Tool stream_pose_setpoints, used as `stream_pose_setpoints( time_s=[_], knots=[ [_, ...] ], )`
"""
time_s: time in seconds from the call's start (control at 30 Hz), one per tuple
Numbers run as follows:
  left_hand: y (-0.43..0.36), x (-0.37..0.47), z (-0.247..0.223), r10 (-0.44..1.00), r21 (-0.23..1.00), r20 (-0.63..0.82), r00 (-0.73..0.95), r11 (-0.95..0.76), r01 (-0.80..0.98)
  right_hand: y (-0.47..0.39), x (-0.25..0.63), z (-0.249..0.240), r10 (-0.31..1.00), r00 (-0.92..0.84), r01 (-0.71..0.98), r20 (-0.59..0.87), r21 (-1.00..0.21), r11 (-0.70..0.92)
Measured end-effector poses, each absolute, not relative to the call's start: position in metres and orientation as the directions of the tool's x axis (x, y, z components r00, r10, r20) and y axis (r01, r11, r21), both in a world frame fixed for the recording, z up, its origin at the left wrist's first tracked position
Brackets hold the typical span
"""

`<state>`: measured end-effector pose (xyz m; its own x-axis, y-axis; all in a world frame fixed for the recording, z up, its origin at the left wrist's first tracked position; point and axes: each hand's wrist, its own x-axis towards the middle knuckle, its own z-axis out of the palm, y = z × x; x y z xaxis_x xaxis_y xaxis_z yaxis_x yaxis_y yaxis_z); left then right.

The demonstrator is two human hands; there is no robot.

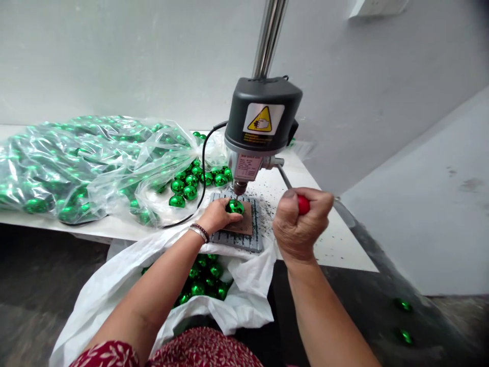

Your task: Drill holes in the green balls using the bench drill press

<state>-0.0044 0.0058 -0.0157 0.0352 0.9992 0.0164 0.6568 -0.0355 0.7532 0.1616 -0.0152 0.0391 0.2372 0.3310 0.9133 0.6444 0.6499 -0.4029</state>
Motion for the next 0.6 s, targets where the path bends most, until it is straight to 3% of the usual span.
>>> stream_pose_setpoints(
  time_s=[0.2, 0.43, 0.6],
  knots=[
    [0.002, -0.001, -0.007, 0.999, 0.694, -0.046, 0.021, 0.017, 0.72, -0.009, 0.158, 0.055, 0.349, 0.298, 0.616, 0.889, -0.458, 0.64],
    [-0.017, -0.003, -0.003, 1.0, 0.666, 0.007, 0.018, -0.018, 0.746, 0.015, 0.159, 0.126, 0.571, 0.36, 0.565, 0.738, -0.659, 0.496],
    [-0.058, -0.026, 0.008, 0.995, 0.648, 0.038, 0.091, -0.094, 0.756, 0.017, 0.158, 0.13, 0.602, 0.378, 0.556, 0.703, -0.693, 0.46]
  ],
)
